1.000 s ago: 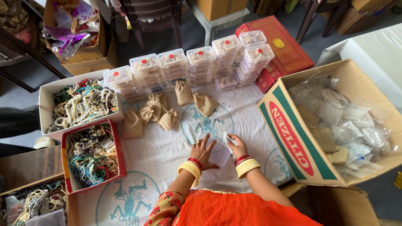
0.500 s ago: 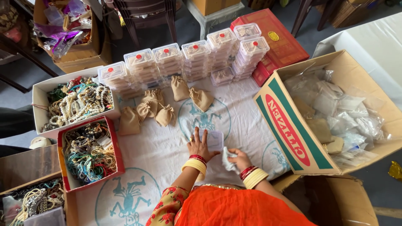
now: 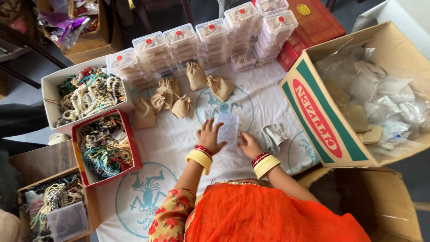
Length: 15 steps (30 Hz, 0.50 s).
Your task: Sorting and packing jewelry into small plastic boxes and cloth pouches at a table.
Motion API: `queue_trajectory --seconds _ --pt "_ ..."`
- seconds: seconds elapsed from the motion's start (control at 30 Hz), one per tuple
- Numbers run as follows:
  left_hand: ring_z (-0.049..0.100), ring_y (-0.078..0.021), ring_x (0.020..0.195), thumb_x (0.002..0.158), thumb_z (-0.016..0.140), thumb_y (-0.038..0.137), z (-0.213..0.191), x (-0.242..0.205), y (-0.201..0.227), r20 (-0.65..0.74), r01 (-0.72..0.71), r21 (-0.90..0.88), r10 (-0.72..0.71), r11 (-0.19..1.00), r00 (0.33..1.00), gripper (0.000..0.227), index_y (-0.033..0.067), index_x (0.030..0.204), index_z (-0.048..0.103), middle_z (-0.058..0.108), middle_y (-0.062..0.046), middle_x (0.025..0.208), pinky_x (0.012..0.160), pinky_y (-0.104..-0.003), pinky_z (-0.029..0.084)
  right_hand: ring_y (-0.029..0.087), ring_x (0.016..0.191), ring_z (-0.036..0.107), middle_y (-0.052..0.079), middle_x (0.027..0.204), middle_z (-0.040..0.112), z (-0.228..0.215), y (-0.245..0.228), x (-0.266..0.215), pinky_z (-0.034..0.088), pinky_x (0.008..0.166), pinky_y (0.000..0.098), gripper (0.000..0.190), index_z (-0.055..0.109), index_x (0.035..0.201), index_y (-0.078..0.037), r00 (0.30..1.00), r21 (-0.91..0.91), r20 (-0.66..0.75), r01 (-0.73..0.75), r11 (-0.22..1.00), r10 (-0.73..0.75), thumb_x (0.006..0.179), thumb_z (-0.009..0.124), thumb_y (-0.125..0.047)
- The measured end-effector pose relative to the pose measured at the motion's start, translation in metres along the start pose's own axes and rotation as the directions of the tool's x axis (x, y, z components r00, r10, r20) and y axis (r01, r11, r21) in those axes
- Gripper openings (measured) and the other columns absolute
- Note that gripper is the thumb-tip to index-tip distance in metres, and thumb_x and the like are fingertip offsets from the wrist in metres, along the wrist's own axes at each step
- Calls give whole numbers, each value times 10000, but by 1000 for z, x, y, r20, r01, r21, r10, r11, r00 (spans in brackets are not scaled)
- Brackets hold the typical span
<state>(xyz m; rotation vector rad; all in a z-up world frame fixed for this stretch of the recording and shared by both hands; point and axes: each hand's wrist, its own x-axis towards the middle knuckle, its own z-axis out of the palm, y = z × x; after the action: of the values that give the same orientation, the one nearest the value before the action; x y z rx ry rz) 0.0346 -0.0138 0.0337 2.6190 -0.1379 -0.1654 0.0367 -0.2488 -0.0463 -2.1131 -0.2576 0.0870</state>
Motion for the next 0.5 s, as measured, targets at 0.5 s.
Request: queue_trajectory --seconds 0.5 --pt "676 -353 1266 1038 753 205 139 17 -81 -142 -127 -849 9 514 990 378 66 1381 676 755 -166 1301 1068 -408 552 319 1216 553 120 1255 647 -28 -110 -21 444 1059 453 531 669 1251 -62 906 -396 165 422 816 -389 721 668 -23"
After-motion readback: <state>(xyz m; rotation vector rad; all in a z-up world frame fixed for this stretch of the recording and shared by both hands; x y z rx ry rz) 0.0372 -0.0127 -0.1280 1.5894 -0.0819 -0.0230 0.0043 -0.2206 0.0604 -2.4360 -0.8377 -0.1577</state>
